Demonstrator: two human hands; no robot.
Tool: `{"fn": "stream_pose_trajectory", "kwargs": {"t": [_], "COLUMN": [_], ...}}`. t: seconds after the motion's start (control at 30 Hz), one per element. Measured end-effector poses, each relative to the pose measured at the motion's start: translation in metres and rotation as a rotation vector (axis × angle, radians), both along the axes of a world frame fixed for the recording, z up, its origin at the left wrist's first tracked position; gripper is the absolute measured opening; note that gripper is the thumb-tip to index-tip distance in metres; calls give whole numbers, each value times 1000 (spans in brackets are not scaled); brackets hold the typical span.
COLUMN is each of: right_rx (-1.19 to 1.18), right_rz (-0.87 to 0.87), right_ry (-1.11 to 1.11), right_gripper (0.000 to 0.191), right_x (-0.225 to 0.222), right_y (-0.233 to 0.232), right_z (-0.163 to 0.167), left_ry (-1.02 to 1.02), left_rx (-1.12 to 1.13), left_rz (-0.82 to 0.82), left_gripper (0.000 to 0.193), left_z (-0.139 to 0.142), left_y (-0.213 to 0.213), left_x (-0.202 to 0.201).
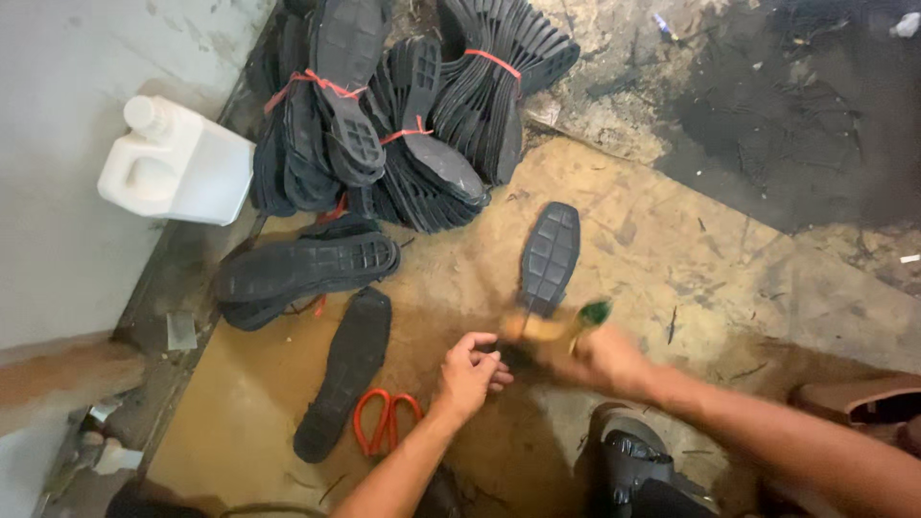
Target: The person sits on the floor and uses a brush to clean the soles of several black shoe soles one by one. They pick up each sole, scrub it with the brush, and place it back down, repeating the process for multiple soles.
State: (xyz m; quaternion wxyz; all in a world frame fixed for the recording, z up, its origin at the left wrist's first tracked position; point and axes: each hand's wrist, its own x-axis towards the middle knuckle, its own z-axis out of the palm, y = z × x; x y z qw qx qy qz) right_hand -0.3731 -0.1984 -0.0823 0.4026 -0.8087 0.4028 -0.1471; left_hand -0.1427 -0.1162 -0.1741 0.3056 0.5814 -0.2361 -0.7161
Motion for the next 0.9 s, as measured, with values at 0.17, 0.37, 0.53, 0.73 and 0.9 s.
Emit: {"fn": "stream_pose_trajectory", "kwargs": {"t": [0.17, 0.37, 0.53, 0.73, 0.9], "right_rx": [491, 346, 219, 365, 153], "right_rz": [-366, -5, -217, -267, 105], "right_ry": [246, 342, 473, 360, 38], "right_gripper": [45, 51, 50, 39, 34], "right_x": [-4, 5, 5, 0, -2], "right_y": [19, 31, 40, 39, 32], "right_z": [-5, -10, -9, -4, -5], "left_ry": [46, -74, -56, -35, -56], "left_rx": [7, -39, -38, -23, -51], "left_rz": [-4, -48, -36, -48, -71], "left_gripper": [33, 31, 31, 29, 25], "left_z": [3, 2, 3, 6, 5], "left_y": [-2, 1, 4, 1, 1], "left_x": [1, 2, 2, 2, 2]}}
